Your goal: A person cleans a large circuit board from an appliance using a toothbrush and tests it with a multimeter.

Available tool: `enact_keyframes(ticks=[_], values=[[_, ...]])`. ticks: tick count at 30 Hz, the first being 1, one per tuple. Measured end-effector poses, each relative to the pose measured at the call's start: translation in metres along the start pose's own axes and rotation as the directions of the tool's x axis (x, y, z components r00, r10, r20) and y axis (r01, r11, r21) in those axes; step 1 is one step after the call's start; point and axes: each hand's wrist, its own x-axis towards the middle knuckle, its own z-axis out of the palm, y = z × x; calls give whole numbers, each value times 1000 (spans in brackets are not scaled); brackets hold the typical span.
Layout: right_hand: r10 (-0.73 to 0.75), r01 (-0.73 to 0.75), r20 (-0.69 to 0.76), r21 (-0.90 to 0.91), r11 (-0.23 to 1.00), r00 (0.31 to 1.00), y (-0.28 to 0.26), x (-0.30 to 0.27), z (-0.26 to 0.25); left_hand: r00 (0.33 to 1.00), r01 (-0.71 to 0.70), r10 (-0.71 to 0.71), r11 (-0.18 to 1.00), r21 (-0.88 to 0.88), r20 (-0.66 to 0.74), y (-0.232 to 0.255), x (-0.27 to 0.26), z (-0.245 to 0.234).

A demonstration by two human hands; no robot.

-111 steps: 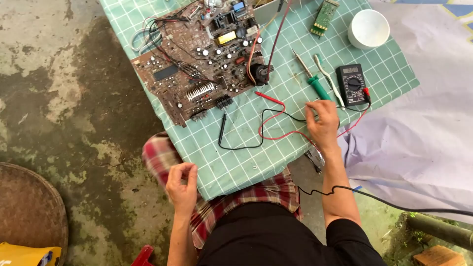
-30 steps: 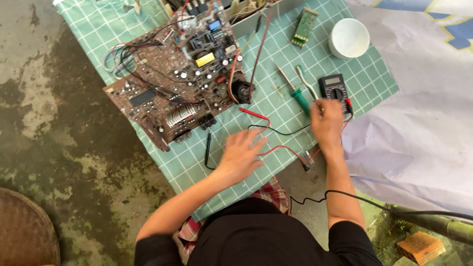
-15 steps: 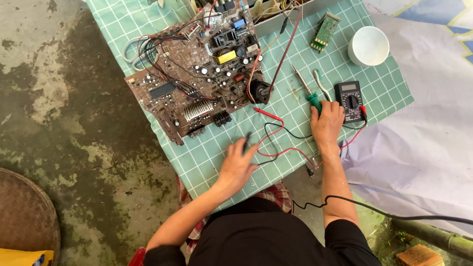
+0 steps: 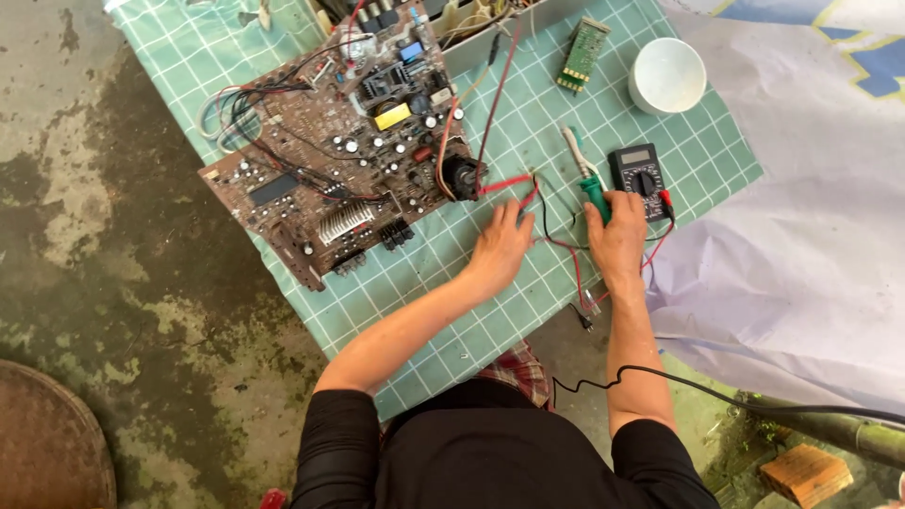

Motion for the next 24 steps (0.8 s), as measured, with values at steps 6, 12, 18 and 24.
enact_keyframes(ticks=[6,12,18,24], values=[[-25,26,17,-35,999,1000,0,0,10,933,-32,114,971,237,-340,-5,37,-3],[-147,135,-9,-329,934,989,18,25,-5,970,-136,139,990,28,-198,32,-16,-57],[-106,117,54,-290,950,993,33,41,18,814,-471,345,863,-183,-467,110,-64,-225],[-102,125,-197,110,986,975,7,49,4,726,-622,428,743,-248,-538,123,-102,-303]])
